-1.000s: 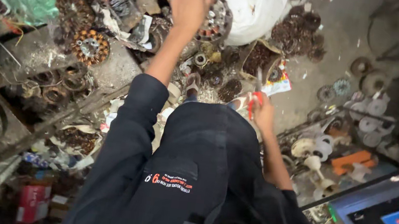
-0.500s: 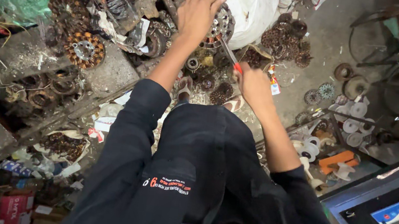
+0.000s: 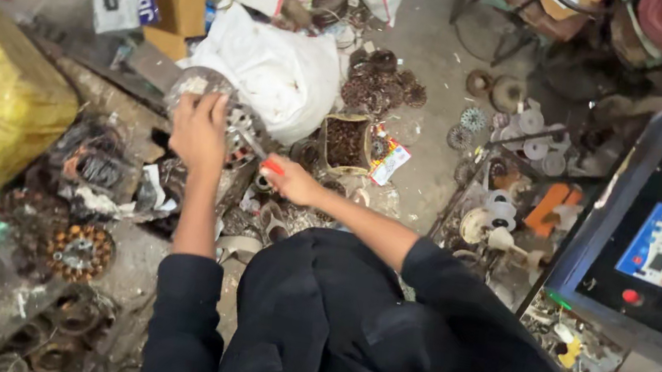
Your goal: The person uses pliers to pull copper windings from a circular stator core. The person repeatedly grips and pulls the windings, rotating the stator as needed, and drops the extracted copper onto the floor.
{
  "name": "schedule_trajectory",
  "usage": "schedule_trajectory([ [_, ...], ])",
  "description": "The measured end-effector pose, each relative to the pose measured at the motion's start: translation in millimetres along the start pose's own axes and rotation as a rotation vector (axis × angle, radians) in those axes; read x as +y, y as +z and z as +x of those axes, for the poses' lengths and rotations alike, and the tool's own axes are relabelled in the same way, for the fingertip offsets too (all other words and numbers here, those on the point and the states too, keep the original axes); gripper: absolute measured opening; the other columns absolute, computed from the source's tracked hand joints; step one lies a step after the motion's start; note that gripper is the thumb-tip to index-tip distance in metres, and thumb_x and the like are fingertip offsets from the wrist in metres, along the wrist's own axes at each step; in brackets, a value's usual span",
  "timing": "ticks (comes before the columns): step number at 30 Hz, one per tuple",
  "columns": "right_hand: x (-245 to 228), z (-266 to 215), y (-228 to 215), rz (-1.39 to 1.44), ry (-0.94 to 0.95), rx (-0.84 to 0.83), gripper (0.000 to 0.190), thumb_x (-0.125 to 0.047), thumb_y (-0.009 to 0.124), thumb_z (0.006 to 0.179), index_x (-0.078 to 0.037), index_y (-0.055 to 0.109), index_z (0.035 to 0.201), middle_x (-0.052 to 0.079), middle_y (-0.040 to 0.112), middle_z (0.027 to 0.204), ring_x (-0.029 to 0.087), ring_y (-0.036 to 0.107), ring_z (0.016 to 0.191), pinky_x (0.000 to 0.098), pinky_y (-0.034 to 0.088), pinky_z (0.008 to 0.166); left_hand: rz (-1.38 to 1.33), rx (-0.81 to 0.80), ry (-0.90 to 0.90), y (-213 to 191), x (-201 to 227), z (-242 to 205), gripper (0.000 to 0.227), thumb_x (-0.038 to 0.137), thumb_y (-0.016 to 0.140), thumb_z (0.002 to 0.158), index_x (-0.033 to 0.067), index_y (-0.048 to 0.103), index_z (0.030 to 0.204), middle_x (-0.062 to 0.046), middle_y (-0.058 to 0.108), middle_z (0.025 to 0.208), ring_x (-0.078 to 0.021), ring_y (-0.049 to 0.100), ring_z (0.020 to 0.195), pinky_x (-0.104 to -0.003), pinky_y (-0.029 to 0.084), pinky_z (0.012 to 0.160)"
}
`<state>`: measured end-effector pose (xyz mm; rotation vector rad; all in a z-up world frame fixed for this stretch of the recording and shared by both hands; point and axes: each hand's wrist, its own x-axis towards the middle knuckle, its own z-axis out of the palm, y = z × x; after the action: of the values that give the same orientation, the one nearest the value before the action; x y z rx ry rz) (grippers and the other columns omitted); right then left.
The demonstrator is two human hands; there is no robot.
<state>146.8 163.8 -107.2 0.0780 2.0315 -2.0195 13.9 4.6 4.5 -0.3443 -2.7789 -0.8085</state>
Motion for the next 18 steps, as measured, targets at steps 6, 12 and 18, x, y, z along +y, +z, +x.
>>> schedule_trajectory([
  [6, 0.0, -14.0, -10.9, -0.662, -0.36, 0.211, 0.022, -0.017, 0.064, 0.097, -0.004, 0.062, 0.115, 0.018, 0.069, 0.1, 0.04, 0.064, 0.092, 0.048, 0.048, 0.078, 0.042, 0.014, 0.075, -1.1, 2.4, 7.0, 0.025, 0.038, 0.067, 0.105, 0.016, 0.079, 0.109, -0.01, 0.066, 0.113, -0.0343, 0.062, 0.105, -0.046, 0.05, 0.083],
  [12, 86.5, -94.9, -38.4, -0.658, -0.395, 0.304, 0.024, -0.007, 0.064, 0.086, -0.011, 0.069, 0.11, 0.014, 0.07, 0.111, 0.036, 0.063, 0.113, 0.0478, 0.048, 0.1, 0.014, 0.046, 0.101, 9.6, -24.1, -11.4, 0.022, 0.035, 0.07, 0.107, 0.0148, 0.077, 0.11, -0.009, 0.065, 0.113, -0.0331, 0.063, 0.107, -0.045, 0.052, 0.087],
  [18, 150.6, -138.8, -126.9, -0.589, 0.82, 0.229, 0.017, -0.008, 0.066, 0.091, 0.001, 0.068, 0.104, 0.019, 0.07, 0.095, 0.035, 0.067, 0.087, 0.0496, 0.053, 0.077, 0.027, 0.04, 0.075, 3.3, -6.7, -3.3, 0.022, 0.035, 0.068, 0.107, 0.0164, 0.078, 0.112, -0.008, 0.065, 0.11, -0.0329, 0.063, 0.103, -0.045, 0.051, 0.083],
])
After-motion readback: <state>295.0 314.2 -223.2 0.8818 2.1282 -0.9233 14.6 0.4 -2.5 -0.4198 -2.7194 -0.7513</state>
